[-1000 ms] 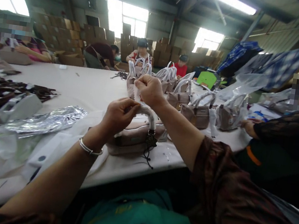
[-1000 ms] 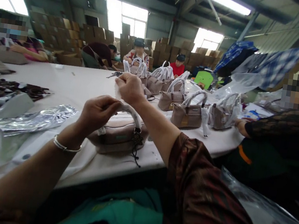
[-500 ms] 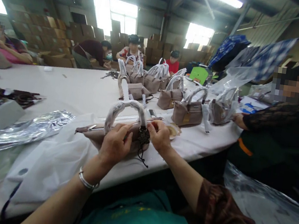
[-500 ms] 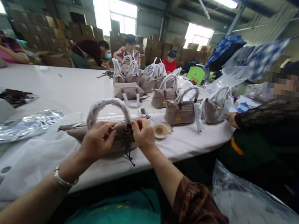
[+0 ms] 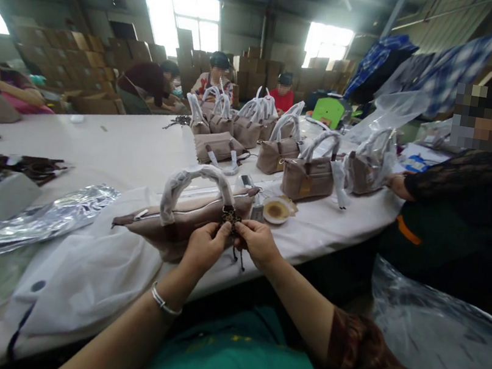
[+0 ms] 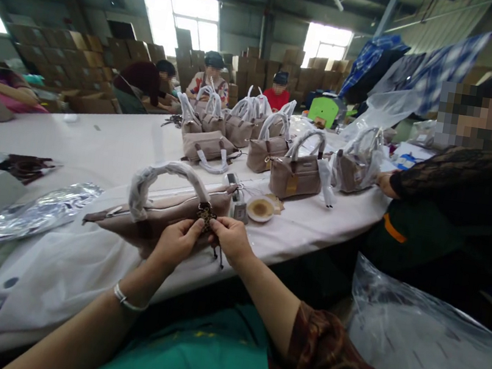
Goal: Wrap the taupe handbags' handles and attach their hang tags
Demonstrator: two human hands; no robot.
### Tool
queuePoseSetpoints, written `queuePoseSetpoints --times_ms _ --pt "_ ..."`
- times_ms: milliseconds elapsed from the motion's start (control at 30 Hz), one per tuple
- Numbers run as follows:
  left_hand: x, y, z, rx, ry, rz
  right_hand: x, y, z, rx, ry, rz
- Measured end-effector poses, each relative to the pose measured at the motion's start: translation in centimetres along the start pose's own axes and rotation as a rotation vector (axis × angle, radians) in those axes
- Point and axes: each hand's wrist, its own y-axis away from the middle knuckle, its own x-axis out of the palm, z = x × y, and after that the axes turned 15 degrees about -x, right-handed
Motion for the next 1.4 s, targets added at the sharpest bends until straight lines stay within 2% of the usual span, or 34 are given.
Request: queuePoseSetpoints --times_ms 133,200,300,433,533,633,733,800,933,1067,1167,1300,1400 --pt "1.1 -1.0 -0.2 -0.184 0.325 0.128 0.4 0.7 0.7 0.045 -0.091 0.021" --pt "1.4 -1.3 -0.2 -0.251 0.471 0.187 0.3 0.7 1.3 0.018 -0.053 0.032" --pt "1.3 -1.6 -0.3 -0.296 0.559 0.237 -0.4 0.0 2.3 -0.054 0.074 0.019" --pt "0.3 -1.5 -0.8 -0.395 0.571 0.287 -1.8 -1.9 2.8 -0.142 0.182 -0.065" --pt "-0.8 -1.2 -1.2 -0.475 0.564 0.35 -2.9 -2.8 1.9 -0.206 0.335 -0.113" --pt "-1.3 -1.2 -1.2 -0.497 0.567 0.388 -3.2 -2.1 -0.1 -0.3 0.518 -0.051" --pt "-1.2 -1.6 -0.7 -0.452 0.57 0.402 -2.2 -0.2 -2.2 -0.371 0.664 0.068" --pt "-1.0 -1.9 -0.3 -0.424 0.534 0.413 -1.0 1.1 -3.2 -0.369 0.666 0.148" --pt "-1.3 -2.5 -0.1 -0.413 0.345 0.396 0.8 2.3 -3.9 -0.276 0.462 0.219" --pt "-2.0 -2.6 -0.4 -0.409 0.339 0.431 1.0 2.4 -4.1 -0.145 0.263 0.233" --pt "-1.9 -2.5 -0.6 -0.428 0.4 0.429 0.7 2.5 -4.0 -0.109 0.186 0.232" --pt "-1.4 -2.7 -0.7 -0.488 0.476 0.401 -0.4 3.0 -3.1 -0.177 0.343 0.25" --pt "-1.0 -3.1 -0.4 -0.538 0.472 0.351 -2.5 4.4 -1.9 -0.272 0.57 0.245"
